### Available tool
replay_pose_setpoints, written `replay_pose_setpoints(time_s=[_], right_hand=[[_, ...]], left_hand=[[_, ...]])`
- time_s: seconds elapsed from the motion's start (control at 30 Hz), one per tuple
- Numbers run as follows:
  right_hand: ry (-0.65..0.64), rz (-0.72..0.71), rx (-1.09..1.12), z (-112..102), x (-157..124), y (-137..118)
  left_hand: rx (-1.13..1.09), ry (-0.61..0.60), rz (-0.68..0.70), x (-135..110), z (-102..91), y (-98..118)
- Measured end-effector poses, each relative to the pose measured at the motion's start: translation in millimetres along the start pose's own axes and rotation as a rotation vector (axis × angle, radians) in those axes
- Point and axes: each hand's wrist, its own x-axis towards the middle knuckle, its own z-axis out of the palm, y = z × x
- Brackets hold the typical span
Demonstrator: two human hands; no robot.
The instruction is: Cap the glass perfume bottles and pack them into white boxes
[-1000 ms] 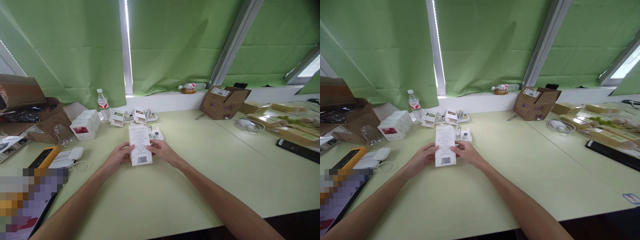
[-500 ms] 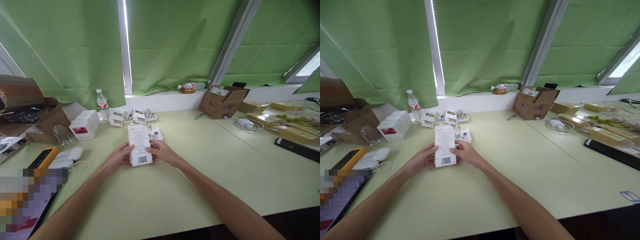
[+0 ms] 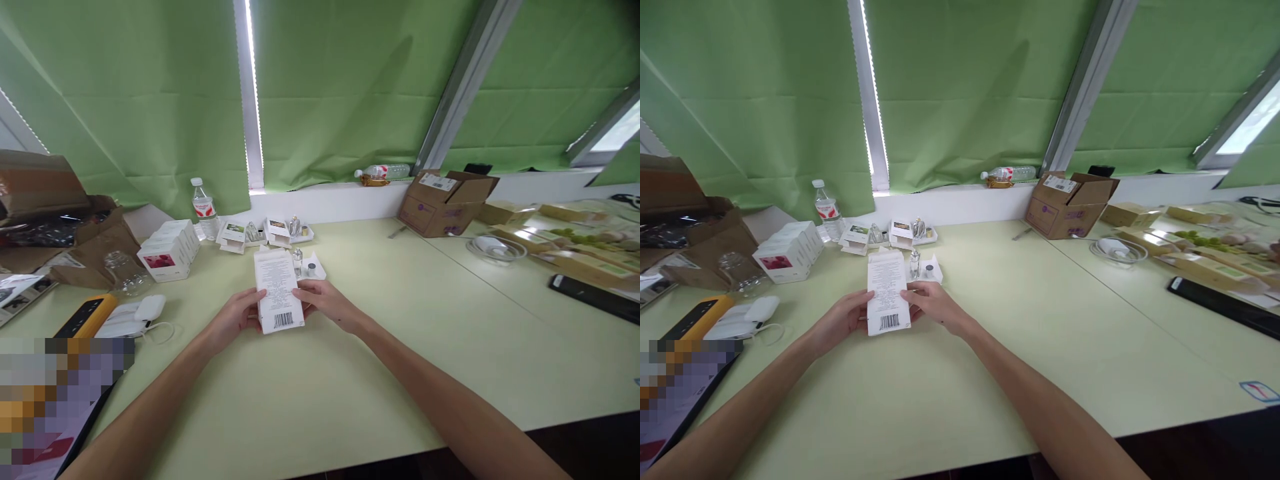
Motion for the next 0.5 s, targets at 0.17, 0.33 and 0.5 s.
replay_pose_setpoints(time_s=[0.17, 0.33, 0.5], right_hand=[[0.024, 0.018, 0.015, -2.8, 0.5, 1.7], [0.068, 0.041, -0.003, -5.4, 2.4, 5.5], [0.087, 0.065, -0.016, -5.6, 2.3, 4.5]], left_hand=[[-0.034, 0.009, 0.006, -0.4, 2.1, 0.7], [-0.051, 0.027, 0.015, -0.3, 3.3, 0.1], [-0.058, 0.029, 0.004, -0.6, 3.9, 0.6]])
